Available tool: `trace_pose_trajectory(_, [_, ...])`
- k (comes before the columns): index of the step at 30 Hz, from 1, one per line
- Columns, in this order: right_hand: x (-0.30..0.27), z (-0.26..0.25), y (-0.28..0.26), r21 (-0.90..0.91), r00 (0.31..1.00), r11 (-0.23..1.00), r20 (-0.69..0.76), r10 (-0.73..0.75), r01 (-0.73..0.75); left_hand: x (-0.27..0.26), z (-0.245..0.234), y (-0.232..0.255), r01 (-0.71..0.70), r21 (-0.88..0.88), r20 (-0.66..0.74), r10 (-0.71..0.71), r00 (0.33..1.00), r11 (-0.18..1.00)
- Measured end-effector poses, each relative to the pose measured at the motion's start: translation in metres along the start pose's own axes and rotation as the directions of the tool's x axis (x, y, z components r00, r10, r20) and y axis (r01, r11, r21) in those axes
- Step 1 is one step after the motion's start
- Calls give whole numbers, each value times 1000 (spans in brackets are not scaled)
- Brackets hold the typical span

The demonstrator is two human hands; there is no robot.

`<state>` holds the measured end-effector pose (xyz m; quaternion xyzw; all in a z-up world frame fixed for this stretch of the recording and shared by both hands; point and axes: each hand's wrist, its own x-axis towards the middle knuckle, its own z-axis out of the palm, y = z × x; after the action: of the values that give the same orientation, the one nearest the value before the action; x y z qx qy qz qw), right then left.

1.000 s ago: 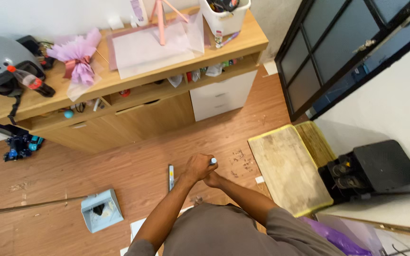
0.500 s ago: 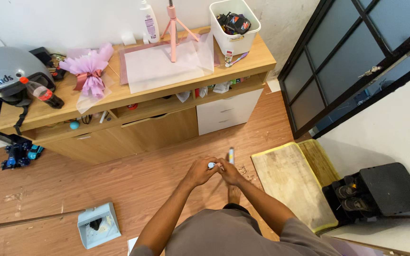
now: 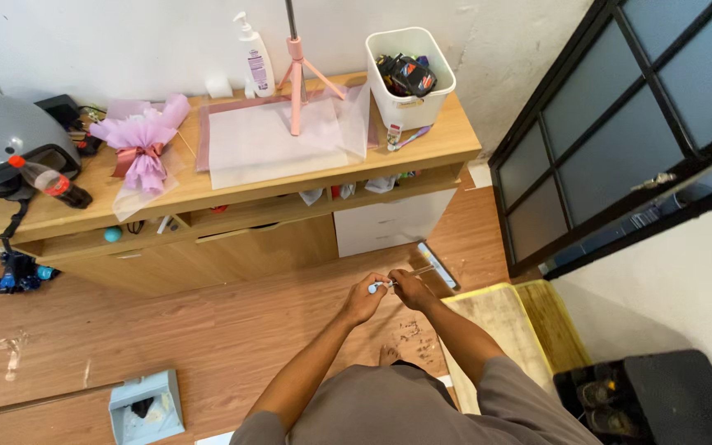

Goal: The person assembles a small handheld squeegee tool and uses it to wipe debris from the wooden floor into a blue dustpan.

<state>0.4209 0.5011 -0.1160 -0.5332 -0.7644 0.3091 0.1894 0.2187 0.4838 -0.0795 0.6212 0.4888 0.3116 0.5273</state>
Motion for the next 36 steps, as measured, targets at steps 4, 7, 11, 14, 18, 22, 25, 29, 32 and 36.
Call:
trace_pose_trajectory(4, [20, -18, 21, -12, 997, 997, -1, -77, 77, 34, 22, -10, -49, 11, -1, 49, 999, 999])
trace_pose_trajectory(7, [30, -23, 33, -25, 986, 986, 26, -165, 166, 46, 31, -6, 9, 119, -15, -7, 1000, 993])
trace_pose_trajectory(11, [42, -17, 38, 31, 998, 999, 64, -24, 22, 62, 30, -8, 68, 149, -41, -63, 997, 987])
trace_pose_trajectory(14, [57, -5, 35, 90, 993, 996, 117, 8, -18, 60, 18, -9, 44, 179, -139, -19, 990, 983])
trace_pose_trajectory(18, [69, 9, 26, 136, 972, 987, 207, -109, 82, 48, 0, 9, 217, 251, -269, -148, 952, 943])
trace_pose_trajectory(22, [72, 33, 10, 79, 963, 995, 256, -85, 67, 35, -16, 24, 132, 281, -355, -25, 934, 951])
trace_pose_trajectory(25, [71, 47, -7, 133, 951, 990, 309, -9, -34, 23, -34, 34, 219, 364, -298, -110, 948, 905])
trace_pose_trajectory(29, [56, 65, -25, 131, 951, 991, 299, -78, 40, -3, -48, 36, 84, 428, -258, 33, 966, 900])
trace_pose_trajectory(32, [37, 85, -43, 91, 953, 996, 304, -3, -25, -30, -59, 32, 51, 445, -219, 53, 974, 894])
trace_pose_trajectory(36, [9, 120, -73, 132, 967, 990, 253, 13, -48, -75, -77, 21, -77, 441, -157, 161, 974, 894])
